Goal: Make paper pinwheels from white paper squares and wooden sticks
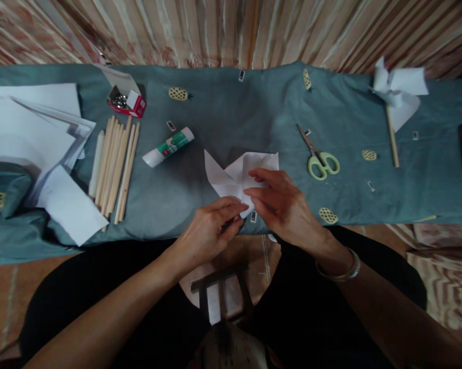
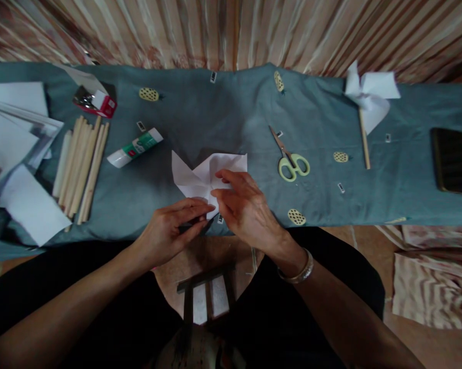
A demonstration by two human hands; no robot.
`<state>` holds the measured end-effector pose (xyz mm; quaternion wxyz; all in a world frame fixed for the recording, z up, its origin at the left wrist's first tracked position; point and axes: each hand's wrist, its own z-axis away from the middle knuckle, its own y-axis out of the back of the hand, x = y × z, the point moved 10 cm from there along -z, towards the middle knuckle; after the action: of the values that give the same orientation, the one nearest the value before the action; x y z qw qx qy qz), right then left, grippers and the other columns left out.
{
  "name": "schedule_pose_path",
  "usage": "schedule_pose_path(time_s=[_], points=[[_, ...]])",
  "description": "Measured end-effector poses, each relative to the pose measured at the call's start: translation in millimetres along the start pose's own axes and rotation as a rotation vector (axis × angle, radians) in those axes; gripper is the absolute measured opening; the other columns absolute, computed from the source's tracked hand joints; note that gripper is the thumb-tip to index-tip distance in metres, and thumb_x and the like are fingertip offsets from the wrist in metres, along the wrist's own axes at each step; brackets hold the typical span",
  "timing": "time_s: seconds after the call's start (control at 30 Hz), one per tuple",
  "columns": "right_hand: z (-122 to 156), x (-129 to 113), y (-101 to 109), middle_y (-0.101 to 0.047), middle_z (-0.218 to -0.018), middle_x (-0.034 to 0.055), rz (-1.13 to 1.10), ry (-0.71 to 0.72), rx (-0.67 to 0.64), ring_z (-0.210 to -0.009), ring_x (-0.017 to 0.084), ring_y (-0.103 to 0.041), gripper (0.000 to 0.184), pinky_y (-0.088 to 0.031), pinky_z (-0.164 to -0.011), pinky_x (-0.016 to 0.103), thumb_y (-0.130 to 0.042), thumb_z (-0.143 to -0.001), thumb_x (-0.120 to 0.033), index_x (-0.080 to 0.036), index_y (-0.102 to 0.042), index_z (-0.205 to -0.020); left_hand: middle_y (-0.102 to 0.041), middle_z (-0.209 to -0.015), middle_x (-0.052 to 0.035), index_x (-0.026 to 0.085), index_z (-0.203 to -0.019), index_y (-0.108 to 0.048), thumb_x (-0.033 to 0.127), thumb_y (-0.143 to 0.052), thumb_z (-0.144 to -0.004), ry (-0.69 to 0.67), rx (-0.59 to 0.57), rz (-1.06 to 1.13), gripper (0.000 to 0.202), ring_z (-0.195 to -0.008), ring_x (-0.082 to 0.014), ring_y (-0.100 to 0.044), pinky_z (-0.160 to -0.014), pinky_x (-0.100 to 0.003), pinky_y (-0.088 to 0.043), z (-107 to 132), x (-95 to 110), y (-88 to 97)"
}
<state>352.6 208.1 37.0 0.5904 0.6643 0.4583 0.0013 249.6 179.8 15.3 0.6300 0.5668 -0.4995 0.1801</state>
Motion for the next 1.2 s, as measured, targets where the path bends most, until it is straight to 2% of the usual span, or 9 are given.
schedule_pose_path(time_s=[0.27, 0.53, 0.8, 0.93, 1.2], points=[[2, 1, -4, -0.060, -0.128, 0.0104, 0.053, 0.013, -0.022, -0.118, 0.025, -0.057, 0.022, -0.052, -0.099, 0.047, -0.052, -0.092, -0.013, -0.022, -0.068, -0.104, -0.072, -0.111, -0.0096, 0.014, -0.113, -0.069, 0.015, -0.057, -0.092, 0.013, -0.001, 0.010, 0.024, -0.100, -0.0181, -0.071, -0.088, -0.030, -0.059, -1, 1, 0.0], [2, -2, -4, -0.060, -0.128, 0.0132, 0.065, 0.039, -0.020, -0.118, 0.026, -0.057, 0.022, -0.053, -0.097, 0.048, -0.051, -0.092, -0.011, -0.018, -0.068, -0.105, -0.073, -0.110, -0.0090, 0.014, -0.111, -0.070, 0.014, -0.057, -0.092, 0.029, 0.010, 0.035, 0.024, -0.098, -0.0179, -0.072, -0.087, -0.030, -0.059, -2, -1, 1.3], [2, 1, -7, -0.060, -0.129, 0.0121, 0.076, 0.011, -0.036, -0.118, 0.027, -0.057, 0.024, -0.053, -0.098, 0.050, -0.049, -0.093, -0.013, -0.021, -0.068, -0.106, -0.072, -0.111, -0.0105, 0.012, -0.111, -0.070, 0.013, -0.058, -0.090, 0.068, -0.006, 0.066, 0.024, -0.098, -0.0177, -0.071, -0.088, -0.030, -0.059, -3, -4, -0.5], [1, 5, -9, -0.059, -0.131, 0.0082, 0.046, -0.038, -0.054, -0.121, 0.028, -0.056, 0.029, -0.051, -0.102, 0.051, -0.048, -0.093, -0.015, -0.027, -0.067, -0.111, -0.072, -0.111, -0.0095, 0.013, -0.111, -0.070, 0.013, -0.058, -0.091, 0.082, -0.011, 0.070, 0.024, -0.098, -0.0176, -0.071, -0.089, -0.030, -0.058, -3, -5, -0.5], [2, 5, -16, -0.054, -0.136, 0.0088, 0.080, -0.058, -0.094, -0.126, 0.032, -0.052, 0.033, -0.048, -0.103, 0.054, -0.047, -0.091, -0.013, -0.028, -0.065, -0.115, -0.071, -0.112, -0.0096, 0.013, -0.112, -0.069, 0.013, -0.056, -0.091, 0.074, -0.018, 0.068, 0.025, -0.097, -0.0174, -0.071, -0.089, -0.030, -0.058, -4, -4, -0.8]])
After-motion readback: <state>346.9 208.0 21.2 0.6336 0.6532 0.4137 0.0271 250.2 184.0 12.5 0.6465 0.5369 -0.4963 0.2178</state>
